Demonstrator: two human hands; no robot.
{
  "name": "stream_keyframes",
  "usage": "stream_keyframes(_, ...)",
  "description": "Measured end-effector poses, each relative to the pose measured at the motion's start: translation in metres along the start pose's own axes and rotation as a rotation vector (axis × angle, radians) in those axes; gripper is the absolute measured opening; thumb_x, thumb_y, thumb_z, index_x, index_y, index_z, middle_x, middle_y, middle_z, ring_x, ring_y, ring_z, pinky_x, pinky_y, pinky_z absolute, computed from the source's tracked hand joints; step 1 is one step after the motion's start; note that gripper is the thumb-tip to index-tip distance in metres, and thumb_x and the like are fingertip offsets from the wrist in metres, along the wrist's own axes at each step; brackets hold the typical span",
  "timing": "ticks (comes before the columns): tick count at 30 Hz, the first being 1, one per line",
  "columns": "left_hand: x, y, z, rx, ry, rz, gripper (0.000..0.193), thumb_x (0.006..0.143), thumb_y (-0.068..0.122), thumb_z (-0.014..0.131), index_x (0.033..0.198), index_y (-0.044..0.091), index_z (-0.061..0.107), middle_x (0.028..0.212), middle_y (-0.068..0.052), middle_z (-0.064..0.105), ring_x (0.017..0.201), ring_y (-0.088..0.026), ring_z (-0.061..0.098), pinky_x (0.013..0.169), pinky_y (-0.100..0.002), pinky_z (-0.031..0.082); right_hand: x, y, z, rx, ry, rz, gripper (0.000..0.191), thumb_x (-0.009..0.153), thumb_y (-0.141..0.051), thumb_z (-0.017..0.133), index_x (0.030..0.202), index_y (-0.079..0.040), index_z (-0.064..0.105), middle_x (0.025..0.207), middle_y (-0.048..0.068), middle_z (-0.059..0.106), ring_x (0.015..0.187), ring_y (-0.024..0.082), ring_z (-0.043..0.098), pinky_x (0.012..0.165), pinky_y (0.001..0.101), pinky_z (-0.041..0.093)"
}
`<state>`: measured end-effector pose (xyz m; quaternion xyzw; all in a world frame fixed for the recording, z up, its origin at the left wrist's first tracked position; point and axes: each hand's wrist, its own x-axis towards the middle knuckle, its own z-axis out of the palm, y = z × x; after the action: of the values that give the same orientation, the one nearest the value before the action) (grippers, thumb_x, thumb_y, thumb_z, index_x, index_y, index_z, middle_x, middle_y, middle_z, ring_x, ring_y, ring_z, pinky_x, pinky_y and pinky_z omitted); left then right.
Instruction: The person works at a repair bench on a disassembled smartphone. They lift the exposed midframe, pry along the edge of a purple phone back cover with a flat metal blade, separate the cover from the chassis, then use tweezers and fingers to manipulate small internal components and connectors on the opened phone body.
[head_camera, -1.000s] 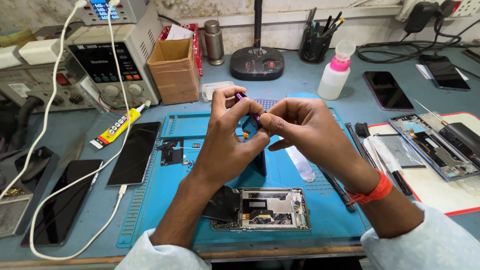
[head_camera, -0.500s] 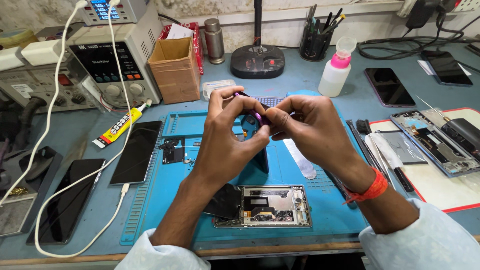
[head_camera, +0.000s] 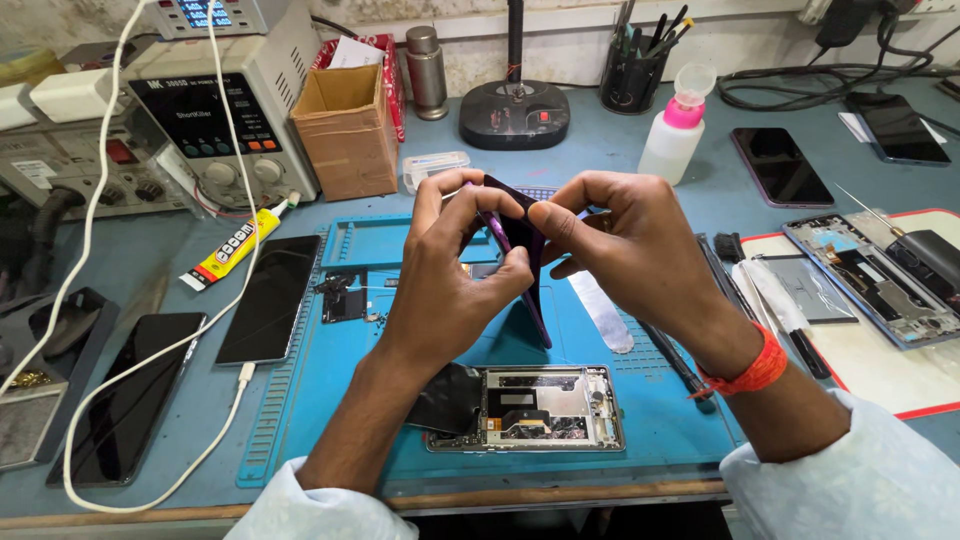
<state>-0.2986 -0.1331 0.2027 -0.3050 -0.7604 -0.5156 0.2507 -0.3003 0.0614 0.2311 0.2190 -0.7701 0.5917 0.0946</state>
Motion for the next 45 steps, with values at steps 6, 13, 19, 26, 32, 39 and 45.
stream_keyframes(6, -0.004, -0.004, 0.006, 0.067, 0.02, 0.089, 0.058, 0.082, 0.004, 0.076, 0.133, 0.008, 0.047, 0.137, -0.017, 0.048, 0.132, -0.03, 0.057, 0.106, -0.041, 0.056, -0.003, 0.0, 0.004, -0.01, 0.023, -0.03, 0.021, 0.097, -0.018, 0.07, 0.097, 0.003, 0.073, 0.083, 0.007, 0.075, 0.073, 0.01, 0.074, 0.061, 0.026, 0.066)
stream_keyframes(13, -0.011, -0.008, 0.016, -0.166, -0.138, -0.243, 0.119, 0.078, 0.001, 0.068, 0.164, 0.017, -0.013, 0.137, -0.017, 0.057, 0.118, -0.026, 0.069, 0.096, -0.039, 0.061, -0.005, -0.002, 0.006, -0.051, 0.068, -0.052, 0.023, 0.098, -0.02, 0.069, 0.095, 0.003, 0.073, 0.079, 0.007, 0.076, 0.073, 0.011, 0.076, 0.058, 0.0249, 0.063)
stream_keyframes(19, -0.007, -0.015, 0.014, -0.177, -0.204, -0.219, 0.124, 0.078, -0.001, 0.069, 0.163, 0.018, -0.019, 0.137, -0.019, 0.058, 0.123, -0.027, 0.065, 0.1, -0.04, 0.06, 0.0, 0.002, 0.008, -0.051, 0.098, -0.082, 0.023, 0.099, -0.02, 0.068, 0.096, 0.003, 0.073, 0.08, 0.008, 0.076, 0.072, 0.011, 0.076, 0.057, 0.0252, 0.063)
stream_keyframes(26, -0.005, -0.017, 0.014, -0.145, -0.21, -0.213, 0.124, 0.077, -0.001, 0.071, 0.164, 0.019, -0.016, 0.14, -0.02, 0.054, 0.129, -0.03, 0.062, 0.104, -0.041, 0.056, 0.006, 0.006, 0.003, -0.021, 0.11, -0.082, 0.022, 0.099, -0.018, 0.068, 0.097, 0.003, 0.073, 0.08, 0.008, 0.075, 0.071, 0.012, 0.075, 0.057, 0.0254, 0.064)
stream_keyframes(32, -0.005, -0.02, 0.017, -0.194, -0.212, -0.198, 0.121, 0.079, -0.001, 0.07, 0.165, 0.02, -0.014, 0.141, -0.021, 0.052, 0.132, -0.031, 0.06, 0.105, -0.042, 0.058, 0.005, 0.009, -0.003, -0.048, 0.115, -0.062, 0.022, 0.099, -0.019, 0.068, 0.097, 0.002, 0.073, 0.079, 0.008, 0.076, 0.07, 0.011, 0.075, 0.056, 0.0252, 0.064)
stream_keyframes(39, -0.005, -0.019, 0.014, -0.206, -0.224, -0.199, 0.116, 0.082, -0.003, 0.065, 0.166, 0.022, -0.01, 0.142, -0.019, 0.054, 0.13, -0.029, 0.063, 0.101, -0.041, 0.06, 0.004, 0.008, -0.002, -0.035, 0.093, -0.075, 0.022, 0.099, -0.019, 0.068, 0.097, 0.002, 0.073, 0.08, 0.007, 0.075, 0.071, 0.01, 0.074, 0.055, 0.0244, 0.063)
stream_keyframes(45, -0.005, -0.02, 0.011, -0.279, -0.24, -0.244, 0.112, 0.084, -0.003, 0.062, 0.166, 0.022, -0.009, 0.142, -0.016, 0.055, 0.123, -0.023, 0.064, 0.097, -0.039, 0.062, 0.005, 0.009, -0.002, -0.025, 0.098, -0.068, 0.022, 0.099, -0.019, 0.068, 0.097, 0.002, 0.073, 0.08, 0.006, 0.075, 0.071, 0.01, 0.075, 0.055, 0.0243, 0.062)
